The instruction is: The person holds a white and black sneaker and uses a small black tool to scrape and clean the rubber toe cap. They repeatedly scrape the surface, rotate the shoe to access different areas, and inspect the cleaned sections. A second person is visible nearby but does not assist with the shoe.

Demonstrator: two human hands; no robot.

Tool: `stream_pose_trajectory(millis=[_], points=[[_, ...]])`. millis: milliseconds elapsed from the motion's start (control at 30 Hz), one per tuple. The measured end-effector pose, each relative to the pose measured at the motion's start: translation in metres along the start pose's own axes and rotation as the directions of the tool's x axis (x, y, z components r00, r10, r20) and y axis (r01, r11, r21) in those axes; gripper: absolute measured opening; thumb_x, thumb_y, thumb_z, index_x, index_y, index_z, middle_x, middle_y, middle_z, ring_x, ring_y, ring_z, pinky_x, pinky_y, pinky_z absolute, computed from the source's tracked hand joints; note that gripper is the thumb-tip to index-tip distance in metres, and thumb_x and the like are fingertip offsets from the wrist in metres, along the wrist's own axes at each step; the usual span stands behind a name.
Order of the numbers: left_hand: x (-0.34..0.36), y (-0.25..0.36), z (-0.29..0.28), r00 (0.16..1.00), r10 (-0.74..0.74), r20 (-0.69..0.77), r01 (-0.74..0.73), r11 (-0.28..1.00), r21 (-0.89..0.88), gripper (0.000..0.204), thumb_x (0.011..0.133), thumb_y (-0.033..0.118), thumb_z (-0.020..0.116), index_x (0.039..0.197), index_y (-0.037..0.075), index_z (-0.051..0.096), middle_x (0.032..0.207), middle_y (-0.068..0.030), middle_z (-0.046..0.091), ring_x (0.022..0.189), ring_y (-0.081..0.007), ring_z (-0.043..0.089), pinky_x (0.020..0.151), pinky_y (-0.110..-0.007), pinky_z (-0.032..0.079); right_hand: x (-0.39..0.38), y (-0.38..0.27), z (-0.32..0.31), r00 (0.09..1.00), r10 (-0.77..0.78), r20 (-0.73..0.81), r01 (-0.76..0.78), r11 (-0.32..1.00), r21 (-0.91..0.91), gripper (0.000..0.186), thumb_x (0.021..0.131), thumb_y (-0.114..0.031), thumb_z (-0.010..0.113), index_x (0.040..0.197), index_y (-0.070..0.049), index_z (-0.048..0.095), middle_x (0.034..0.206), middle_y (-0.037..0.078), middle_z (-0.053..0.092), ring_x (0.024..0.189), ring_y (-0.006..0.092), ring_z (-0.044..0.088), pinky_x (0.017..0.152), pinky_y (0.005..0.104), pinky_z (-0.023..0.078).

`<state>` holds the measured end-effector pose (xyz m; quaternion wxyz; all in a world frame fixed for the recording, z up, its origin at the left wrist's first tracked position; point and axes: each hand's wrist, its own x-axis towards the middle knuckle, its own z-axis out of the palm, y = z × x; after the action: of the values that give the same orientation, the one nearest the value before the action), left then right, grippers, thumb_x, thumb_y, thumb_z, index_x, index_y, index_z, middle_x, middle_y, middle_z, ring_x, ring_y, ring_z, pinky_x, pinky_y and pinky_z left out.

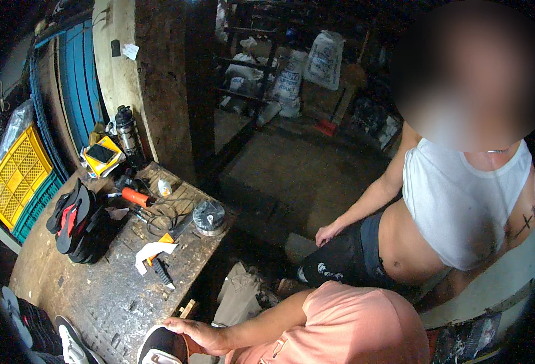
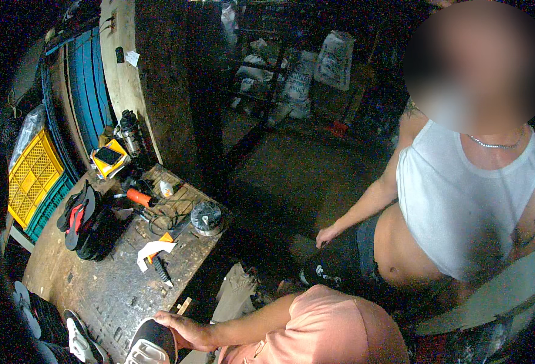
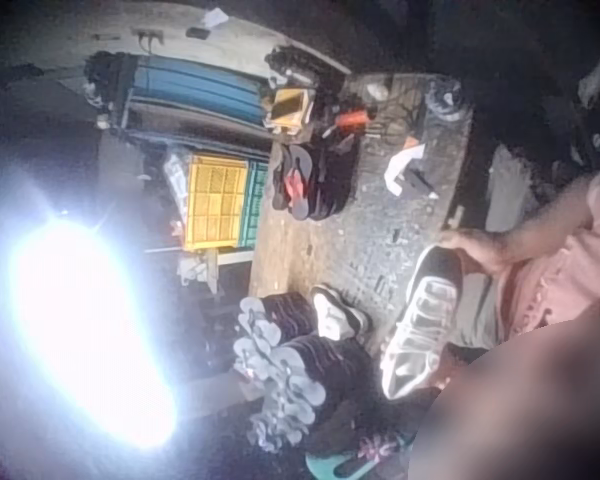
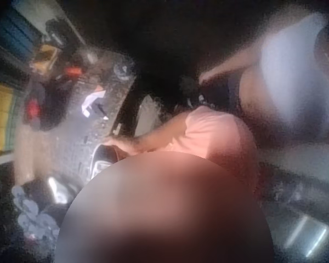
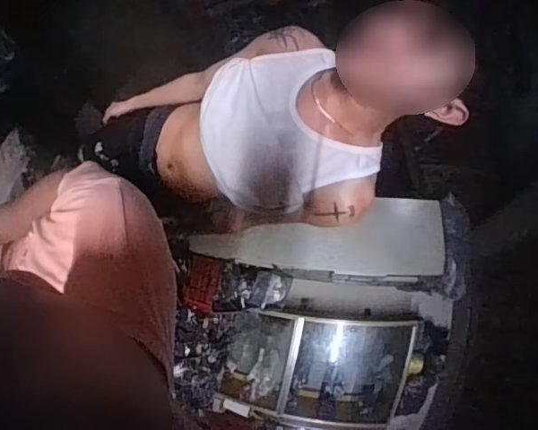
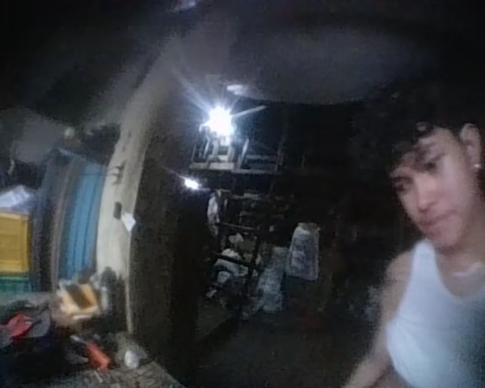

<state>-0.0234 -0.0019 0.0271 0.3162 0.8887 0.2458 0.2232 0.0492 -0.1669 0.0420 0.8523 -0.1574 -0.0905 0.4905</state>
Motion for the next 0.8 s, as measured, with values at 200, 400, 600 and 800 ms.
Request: stream_pose_trajectory(millis=[200, 400, 600, 800], points=[[-0.005, -0.010, -0.010, 1.000, 0.008, -0.015, -0.008, 1.000, -0.017, 0.076, 0.104, 0.053, 0.038, 0.162, 0.006, 0.025, 0.166, -0.0136, 0.032, 0.154, -0.0311, 0.030, 0.128, -0.053, 0.019, 0.007, -0.001, 0.001, 0.997, -0.021, -0.075, 0.021, 1.000, -0.004, 0.041, 0.107, -0.045, 0.048, 0.134, -0.014, 0.054, 0.119, 0.005, 0.069, 0.105, 0.0194, 0.069, 0.091, 0.0397, 0.058], [-0.057, -0.035, -0.068, 0.978, 0.002, -0.209, 0.036, 0.984, 0.176, 0.077, 0.104, 0.054, 0.038, 0.162, 0.006, 0.024, 0.167, -0.0134, 0.031, 0.155, -0.0307, 0.029, 0.129, -0.053, 0.018, 0.004, 0.010, -0.011, 0.949, 0.002, -0.316, -0.023, 0.998, -0.062, 0.032, 0.103, -0.033, 0.054, 0.129, -0.014, 0.060, 0.122, 0.002, 0.066, 0.112, 0.0178, 0.064, 0.093, 0.0409, 0.055], [-0.102, -0.033, -0.087, 0.981, -0.145, -0.131, 0.127, 0.982, -0.138, 0.078, 0.104, 0.056, 0.038, 0.163, 0.007, 0.022, 0.167, -0.0132, 0.030, 0.155, -0.0303, 0.028, 0.129, -0.053, 0.017, -0.006, 0.003, -0.008, 0.949, 0.065, -0.309, -0.058, 0.998, 0.030, 0.037, 0.103, -0.032, 0.049, 0.130, -0.009, 0.059, 0.128, 0.009, 0.068, 0.117, 0.0255, 0.066, 0.102, 0.0458, 0.053], [-0.104, -0.022, -0.083, 0.929, -0.348, -0.130, -0.114, 0.064, -0.991, 0.079, 0.099, 0.065, 0.049, 0.157, 0.013, 0.038, 0.162, -0.0122, 0.040, 0.153, -0.0335, 0.032, 0.126, -0.060, 0.020, -0.003, -0.002, -0.003, 0.959, 0.117, -0.259, -0.117, 0.993, 0.014, 0.042, 0.103, -0.035, 0.046, 0.133, -0.007, 0.056, 0.131, 0.010, 0.066, 0.119, 0.0257, 0.066, 0.100, 0.0462, 0.054]])
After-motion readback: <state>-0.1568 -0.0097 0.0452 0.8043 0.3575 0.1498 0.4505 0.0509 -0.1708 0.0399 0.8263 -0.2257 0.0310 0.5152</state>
